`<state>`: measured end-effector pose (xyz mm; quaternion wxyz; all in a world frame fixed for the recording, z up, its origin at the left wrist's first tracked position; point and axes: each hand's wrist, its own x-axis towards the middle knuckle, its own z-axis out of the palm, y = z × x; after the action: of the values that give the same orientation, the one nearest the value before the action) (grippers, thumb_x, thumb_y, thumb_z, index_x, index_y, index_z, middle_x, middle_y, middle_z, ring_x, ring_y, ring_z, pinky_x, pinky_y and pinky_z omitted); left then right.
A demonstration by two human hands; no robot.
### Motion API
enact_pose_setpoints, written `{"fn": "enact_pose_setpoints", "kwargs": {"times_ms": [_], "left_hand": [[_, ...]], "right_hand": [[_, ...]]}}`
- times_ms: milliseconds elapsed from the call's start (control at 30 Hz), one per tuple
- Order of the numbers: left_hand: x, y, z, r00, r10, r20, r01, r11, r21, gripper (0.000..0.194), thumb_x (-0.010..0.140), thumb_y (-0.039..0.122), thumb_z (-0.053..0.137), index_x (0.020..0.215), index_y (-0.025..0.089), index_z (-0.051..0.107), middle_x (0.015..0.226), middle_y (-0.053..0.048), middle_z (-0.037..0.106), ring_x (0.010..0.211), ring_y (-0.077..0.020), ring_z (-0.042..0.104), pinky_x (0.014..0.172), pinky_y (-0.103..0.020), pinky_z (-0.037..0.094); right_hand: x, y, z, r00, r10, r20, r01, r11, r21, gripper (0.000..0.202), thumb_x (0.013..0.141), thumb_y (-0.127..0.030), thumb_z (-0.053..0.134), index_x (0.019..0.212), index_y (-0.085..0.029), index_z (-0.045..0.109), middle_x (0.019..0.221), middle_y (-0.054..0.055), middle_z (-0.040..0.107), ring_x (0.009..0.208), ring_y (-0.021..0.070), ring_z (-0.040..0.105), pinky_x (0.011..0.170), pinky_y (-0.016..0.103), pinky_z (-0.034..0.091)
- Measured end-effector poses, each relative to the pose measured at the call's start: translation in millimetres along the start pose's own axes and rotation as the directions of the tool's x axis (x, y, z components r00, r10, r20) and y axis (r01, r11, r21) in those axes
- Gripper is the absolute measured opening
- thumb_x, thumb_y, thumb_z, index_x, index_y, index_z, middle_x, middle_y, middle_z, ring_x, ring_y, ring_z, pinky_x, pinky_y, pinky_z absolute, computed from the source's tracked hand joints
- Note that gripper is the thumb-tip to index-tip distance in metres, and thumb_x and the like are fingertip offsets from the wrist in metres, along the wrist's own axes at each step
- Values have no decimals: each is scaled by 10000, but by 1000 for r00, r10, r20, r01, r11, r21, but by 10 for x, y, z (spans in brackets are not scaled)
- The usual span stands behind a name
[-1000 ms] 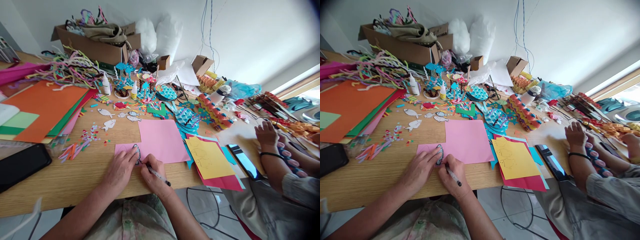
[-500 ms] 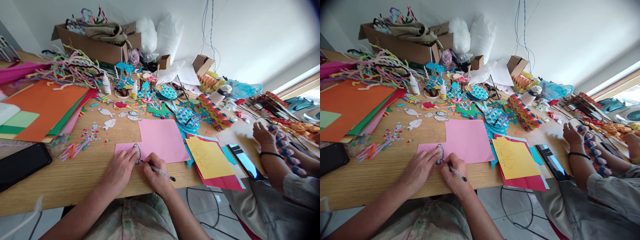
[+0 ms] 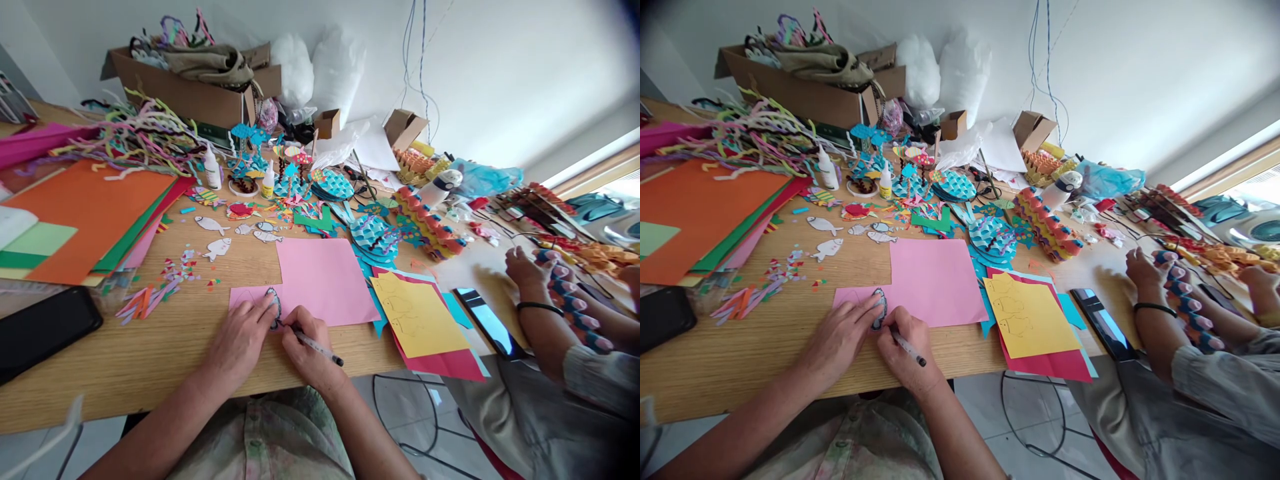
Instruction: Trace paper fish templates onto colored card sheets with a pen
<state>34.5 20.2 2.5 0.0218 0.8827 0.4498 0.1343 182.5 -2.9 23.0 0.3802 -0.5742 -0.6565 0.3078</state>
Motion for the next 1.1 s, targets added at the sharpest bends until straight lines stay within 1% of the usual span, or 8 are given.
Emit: {"fn": "enact_pose_setpoints", "kwargs": {"times_ms": [233, 433, 767, 967, 1100], "left_hand": [[3, 0, -6, 999, 20, -25, -20, 1000, -2, 340, 857, 80, 398, 1145, 140, 567, 1255, -90, 551, 847, -227, 549, 757, -369, 468], [-2, -7, 15, 999, 13, -41, -13, 1000, -4, 353, 851, 70, 388, 1144, 155, 567, 1251, -86, 554, 858, -223, 555, 776, -369, 464], [-2, 0, 4, 1000, 7, -26, -6, 1000, 9, 366, 854, 65, 387, 1157, 164, 567, 1255, -82, 553, 849, -220, 567, 781, -369, 469], [1, -7, -6, 1000, 22, 10, -23, 1000, 20, 361, 856, 59, 394, 1165, 142, 561, 1277, -86, 534, 888, -233, 552, 786, -372, 461], [3, -10, 3, 1000, 24, -3, -24, 1000, 19, 362, 854, 55, 389, 1159, 140, 563, 1267, -89, 543, 877, -229, 556, 779, -370, 463]], "right_hand": [[5, 23, -37, 999, 26, -20, -26, 999, -33, 62, 692, -147, 420, 682, -196, 456, 515, -66, 425, 438, 84, 369, 458, 192, 295], [23, 11, -39, 999, 15, -43, -17, 998, -54, 57, 694, -159, 409, 674, -197, 448, 505, -67, 418, 432, 82, 354, 453, 192, 286], [47, -14, -33, 998, 23, -50, -26, 998, -51, 59, 725, -189, 406, 681, -202, 443, 500, -69, 404, 429, 87, 355, 448, 197, 288], [60, 1, -48, 998, 39, -39, -41, 998, -42, 52, 727, -185, 413, 689, -200, 444, 513, -66, 413, 444, 92, 367, 460, 203, 292], [72, 8, -51, 999, 32, -43, -34, 998, -48, 65, 727, -171, 405, 686, -200, 445, 518, -64, 420, 447, 92, 372, 463, 204, 293]]}}
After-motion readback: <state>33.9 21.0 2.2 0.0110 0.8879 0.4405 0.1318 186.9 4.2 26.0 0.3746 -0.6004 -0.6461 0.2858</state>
